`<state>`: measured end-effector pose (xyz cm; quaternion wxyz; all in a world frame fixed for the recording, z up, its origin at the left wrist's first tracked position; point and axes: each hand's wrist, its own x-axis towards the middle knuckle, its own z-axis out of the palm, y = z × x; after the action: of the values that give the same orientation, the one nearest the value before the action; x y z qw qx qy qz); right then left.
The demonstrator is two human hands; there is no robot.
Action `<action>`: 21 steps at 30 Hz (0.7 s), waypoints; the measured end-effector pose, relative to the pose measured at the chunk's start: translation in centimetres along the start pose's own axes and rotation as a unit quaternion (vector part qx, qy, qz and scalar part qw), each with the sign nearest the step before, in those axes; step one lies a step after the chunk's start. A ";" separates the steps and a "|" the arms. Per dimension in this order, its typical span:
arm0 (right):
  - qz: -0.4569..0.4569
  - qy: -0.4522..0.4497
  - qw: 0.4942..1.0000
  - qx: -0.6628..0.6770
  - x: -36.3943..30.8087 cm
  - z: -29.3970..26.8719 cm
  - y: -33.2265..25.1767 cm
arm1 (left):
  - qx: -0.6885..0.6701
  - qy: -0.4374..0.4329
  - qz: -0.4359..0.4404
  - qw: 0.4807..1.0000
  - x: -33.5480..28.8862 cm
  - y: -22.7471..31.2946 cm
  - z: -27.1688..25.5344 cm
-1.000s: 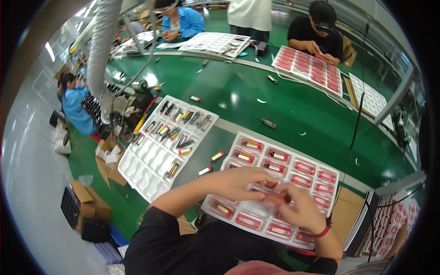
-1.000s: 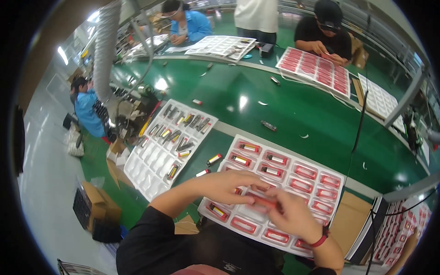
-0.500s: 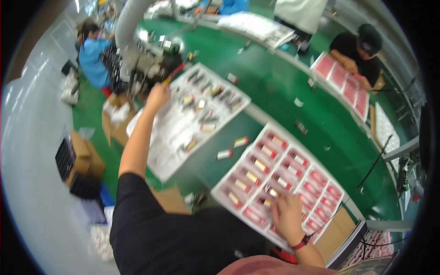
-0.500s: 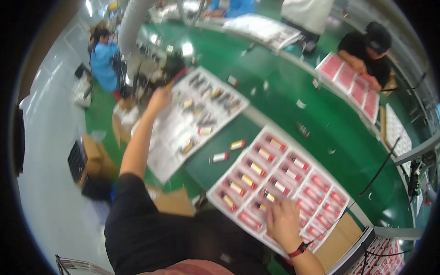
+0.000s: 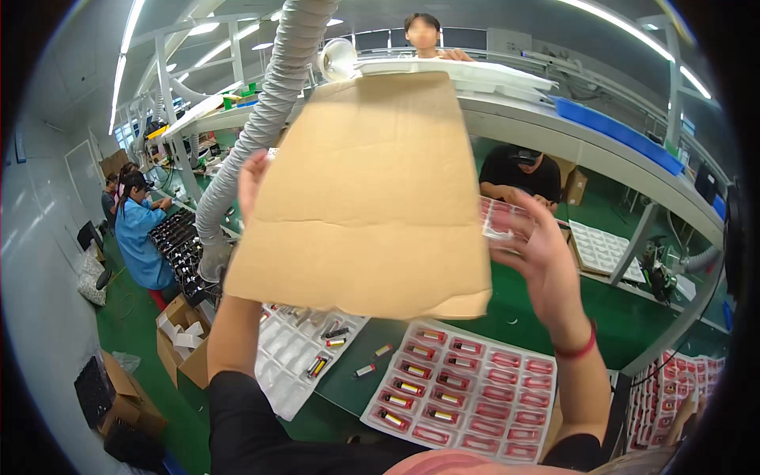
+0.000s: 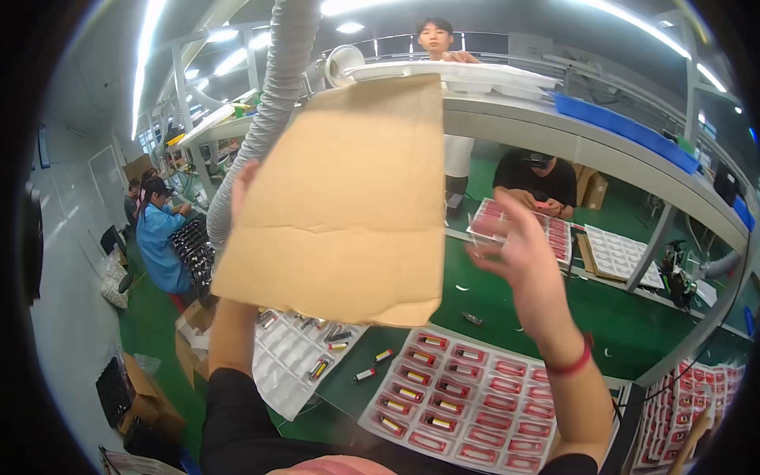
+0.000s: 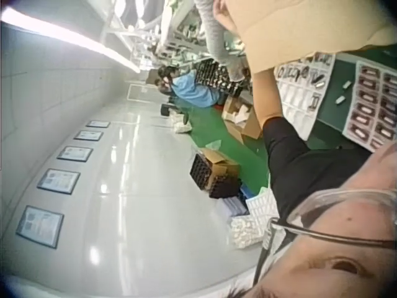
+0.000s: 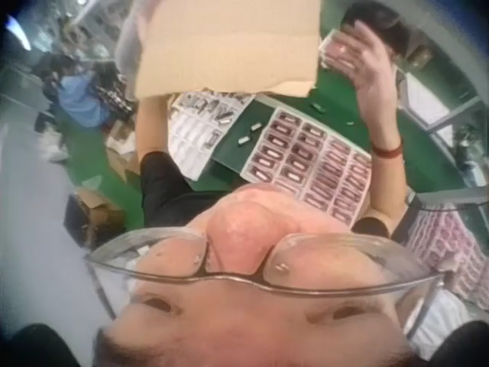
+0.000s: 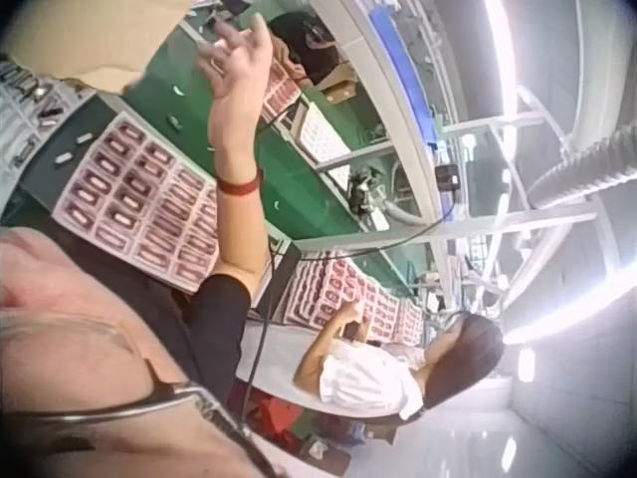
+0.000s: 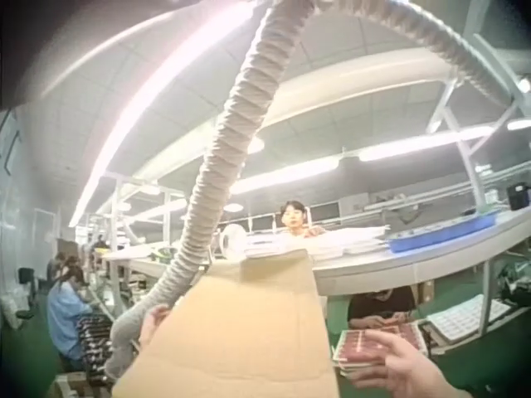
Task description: The person assembles electronic components by hand, placing them into plastic casings, then sorts the assembled units into sorting trays.
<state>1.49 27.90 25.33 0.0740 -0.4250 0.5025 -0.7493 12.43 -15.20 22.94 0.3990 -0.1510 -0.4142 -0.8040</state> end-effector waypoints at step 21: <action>0.160 -0.095 0.936 0.299 4.4 8.9 3.8 | 0.186 -0.177 -0.060 0.965 -6.0 10.6 -4.3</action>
<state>3.81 17.57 25.89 0.3636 -0.3666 0.3069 -0.7995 24.70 -19.09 22.66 0.2918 -0.1888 -0.6284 -0.6959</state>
